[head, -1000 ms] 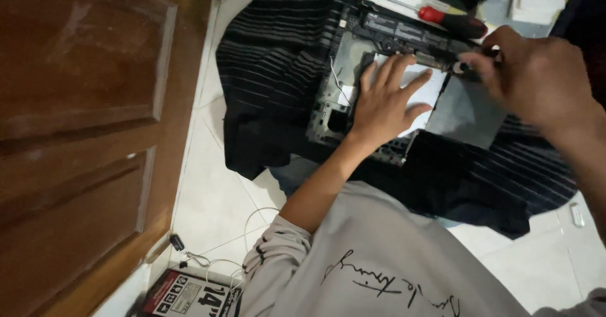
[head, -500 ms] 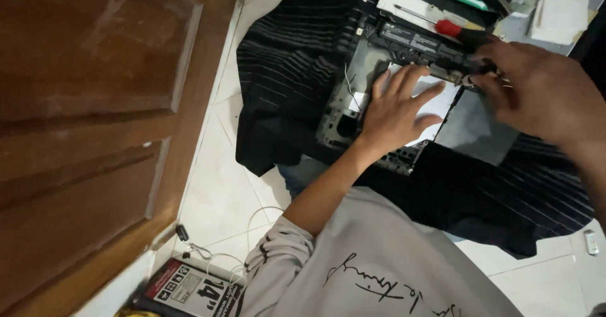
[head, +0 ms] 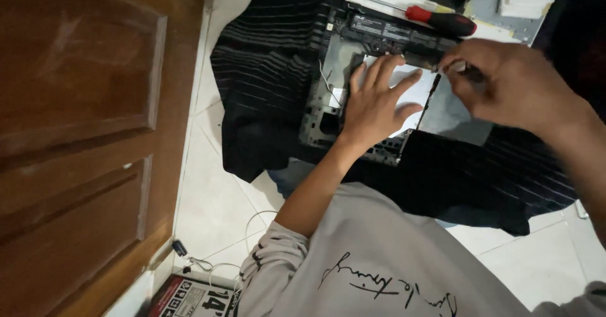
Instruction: Unscrewing and removing a metal plate from the internal components of a laptop using a screwdriver.
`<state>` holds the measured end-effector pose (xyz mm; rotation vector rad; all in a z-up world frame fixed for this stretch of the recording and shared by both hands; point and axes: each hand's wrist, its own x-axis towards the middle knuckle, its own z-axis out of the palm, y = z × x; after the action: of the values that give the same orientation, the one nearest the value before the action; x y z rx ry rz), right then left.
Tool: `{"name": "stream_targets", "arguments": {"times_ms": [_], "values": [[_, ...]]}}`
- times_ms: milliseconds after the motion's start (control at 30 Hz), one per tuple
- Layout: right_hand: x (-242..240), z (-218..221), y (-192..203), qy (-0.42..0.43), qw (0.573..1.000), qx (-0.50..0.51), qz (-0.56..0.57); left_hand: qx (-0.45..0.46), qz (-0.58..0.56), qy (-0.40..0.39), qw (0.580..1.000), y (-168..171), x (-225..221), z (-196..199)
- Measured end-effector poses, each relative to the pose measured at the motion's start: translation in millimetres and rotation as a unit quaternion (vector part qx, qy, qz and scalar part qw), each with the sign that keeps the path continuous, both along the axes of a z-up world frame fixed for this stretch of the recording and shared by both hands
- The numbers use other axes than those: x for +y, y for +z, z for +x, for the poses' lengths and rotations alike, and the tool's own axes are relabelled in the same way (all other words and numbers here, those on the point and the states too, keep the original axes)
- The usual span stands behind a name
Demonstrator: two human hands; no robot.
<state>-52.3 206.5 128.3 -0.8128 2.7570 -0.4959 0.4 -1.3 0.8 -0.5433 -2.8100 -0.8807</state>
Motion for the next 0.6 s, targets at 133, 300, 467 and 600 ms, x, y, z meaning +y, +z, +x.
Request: {"name": "stream_targets", "arguments": {"times_ms": [133, 300, 467, 600], "values": [[21.2, -3.2, -15.3, 0.027, 0.939, 0.256, 0.227, -0.006, 0.003, 0.001, 1.000, -4.4, 1.3, -0.6], [10.0, -9.7, 5.8, -0.030, 0.987, -0.085, 0.136, 0.002, 0.014, -0.002, 1.000, -0.6, -0.7, -1.5], [32.4, 3.1, -18.1, -0.017, 0.983, 0.112, 0.144, -0.009, 0.007, -0.003, 1.000, -3.4, 0.8, -2.3], [9.9, 4.8, 10.4, -0.021, 0.993, 0.017, 0.115, -0.006, 0.004, -0.004, 1.000, -3.9, -0.2, -1.6]]}}
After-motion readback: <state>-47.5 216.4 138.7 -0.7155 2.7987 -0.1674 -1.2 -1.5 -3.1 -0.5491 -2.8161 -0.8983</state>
